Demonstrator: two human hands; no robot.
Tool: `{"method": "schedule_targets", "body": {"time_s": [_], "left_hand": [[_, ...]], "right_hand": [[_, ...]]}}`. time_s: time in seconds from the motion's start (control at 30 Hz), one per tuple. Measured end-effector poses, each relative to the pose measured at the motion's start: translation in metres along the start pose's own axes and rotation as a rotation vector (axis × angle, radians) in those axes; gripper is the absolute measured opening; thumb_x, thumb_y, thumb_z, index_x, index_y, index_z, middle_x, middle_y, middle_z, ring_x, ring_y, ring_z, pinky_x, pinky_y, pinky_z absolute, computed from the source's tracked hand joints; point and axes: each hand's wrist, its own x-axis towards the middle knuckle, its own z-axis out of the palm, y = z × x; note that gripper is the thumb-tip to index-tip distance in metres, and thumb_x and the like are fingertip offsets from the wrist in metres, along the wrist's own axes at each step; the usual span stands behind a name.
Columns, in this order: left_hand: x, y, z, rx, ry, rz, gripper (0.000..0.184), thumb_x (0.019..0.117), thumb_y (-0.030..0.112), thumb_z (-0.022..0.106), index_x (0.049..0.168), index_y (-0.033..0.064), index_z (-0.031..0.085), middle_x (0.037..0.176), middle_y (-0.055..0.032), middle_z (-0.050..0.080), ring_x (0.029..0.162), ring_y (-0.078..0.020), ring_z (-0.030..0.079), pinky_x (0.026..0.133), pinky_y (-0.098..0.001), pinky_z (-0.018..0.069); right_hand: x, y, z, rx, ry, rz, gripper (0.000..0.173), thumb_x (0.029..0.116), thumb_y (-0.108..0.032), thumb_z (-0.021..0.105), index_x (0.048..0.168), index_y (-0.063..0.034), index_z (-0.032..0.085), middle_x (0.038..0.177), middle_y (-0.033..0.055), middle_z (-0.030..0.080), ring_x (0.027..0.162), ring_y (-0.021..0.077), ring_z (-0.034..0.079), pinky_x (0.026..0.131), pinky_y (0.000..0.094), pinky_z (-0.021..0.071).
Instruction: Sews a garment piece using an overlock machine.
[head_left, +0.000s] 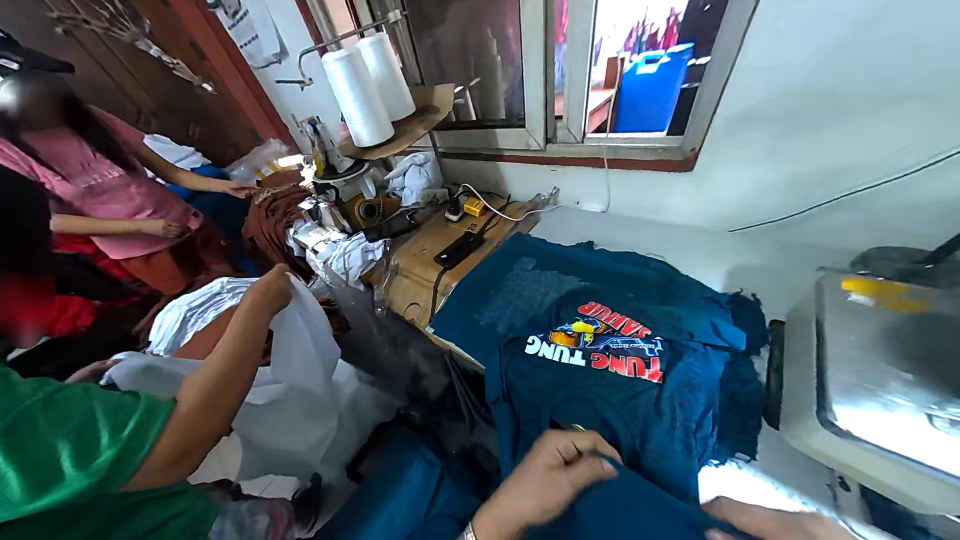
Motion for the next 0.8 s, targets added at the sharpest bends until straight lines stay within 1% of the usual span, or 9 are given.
{"method": "schedule_targets", "body": {"time_s": [0.1,0.2,0.3,0.37,0.43,0.5,0.6,0.7,0.8], "left_hand": [[0.017,0.021,-0.023,0.235,0.249,0.066,0.021,0.1021,0.01,0.055,0.102,-0.0023,0.072,0.089,-0.0022,0.07,0.079,-0.0009,0.062,0.075,-0.0215,0.0527],[0.023,0.042,-0.032,0.477,0.36,0.206,0.019,0.1017,0.014,0.059,0.1,0.0028,0.074,0.086,-0.0011,0.069,0.074,-0.0034,0.061,0.07,-0.0221,0.0536],[0.014,0.053,-0.025,0.553,0.19,0.265,0.027,0.104,0.021,0.058,0.096,0.0015,0.074,0.084,-0.0051,0.067,0.077,-0.0084,0.063,0.074,-0.0254,0.0547],[0.008,0.04,-0.01,0.588,0.006,0.18,0.029,0.1038,0.024,0.058,0.096,0.0017,0.074,0.086,-0.0089,0.068,0.08,-0.0153,0.066,0.076,-0.0313,0.0563],[0.008,0.019,-0.001,0.573,-0.182,0.055,0.028,0.1019,0.026,0.062,0.108,0.0018,0.075,0.102,-0.0128,0.071,0.093,-0.0209,0.07,0.086,-0.0374,0.0584],[0.018,-0.004,0.0,0.499,-0.202,0.033,0.026,0.1008,0.023,0.063,0.113,0.0027,0.074,0.108,-0.0119,0.071,0.097,-0.0179,0.07,0.089,-0.0348,0.058],[0.05,-0.026,0.0,0.469,-0.06,0.081,0.02,0.1008,0.016,0.061,0.108,0.0029,0.074,0.107,-0.0092,0.071,0.097,-0.0132,0.069,0.089,-0.0311,0.0582],[0.088,-0.035,0.007,0.573,-0.003,0.043,0.021,0.0997,0.013,0.059,0.113,0.0037,0.073,0.116,-0.0108,0.069,0.108,-0.0187,0.067,0.096,-0.0345,0.0551],[0.112,-0.045,0.013,0.68,-0.041,-0.022,0.027,0.097,0.014,0.063,0.122,0.0059,0.071,0.125,-0.0122,0.067,0.123,-0.0283,0.06,0.11,-0.0459,0.0446]], "right_hand": [[0.044,0.01,0.003,-0.131,0.267,-0.158,0.021,0.0993,-0.006,0.055,0.104,0.0056,0.071,0.092,0.0227,0.071,0.082,0.0403,0.071,0.075,0.0605,0.0564],[0.093,0.026,0.003,-0.235,0.597,-0.37,0.03,0.0959,-0.015,0.046,0.103,-0.0099,0.075,0.107,0.0056,0.073,0.098,0.0222,0.071,0.08,0.0447,0.0603],[0.107,0.036,0.004,-0.159,0.6,-0.411,0.035,0.0916,-0.008,0.045,0.106,-0.012,0.077,0.125,0.0044,0.071,0.12,0.019,0.066,0.097,0.0411,0.0567],[0.101,0.05,0.011,-0.095,0.551,-0.345,0.035,0.0904,0.0,0.048,0.107,-0.0101,0.077,0.128,0.0073,0.07,0.123,0.0222,0.065,0.101,0.0442,0.0556],[0.089,0.063,0.019,-0.056,0.552,-0.219,0.033,0.0923,0.002,0.051,0.112,-0.0069,0.076,0.131,0.0135,0.068,0.121,0.029,0.065,0.1,0.0484,0.0548],[0.076,0.071,0.021,0.024,0.632,-0.058,0.029,0.0984,-0.005,0.054,0.12,-0.0062,0.073,0.124,0.0133,0.067,0.109,0.0234,0.068,0.094,0.04,0.058],[0.063,0.071,0.017,0.305,0.676,0.213,0.029,0.101,-0.01,0.053,0.127,-0.0026,0.064,0.1,0.01,0.068,0.078,0.0153,0.067,0.072,0.0319,0.0582],[0.06,0.06,0.006,0.615,0.471,0.466,0.037,0.1054,-0.014,0.052,0.14,-0.0014,0.048,0.087,0.0085,0.066,0.063,0.0143,0.063,0.059,0.0304,0.0549],[0.061,0.061,0.01,0.742,0.323,0.591,0.029,0.1063,-0.019,0.055,0.13,-0.0026,0.05,0.073,0.0043,0.061,0.052,0.0121,0.059,0.051,0.0268,0.0513]]}}
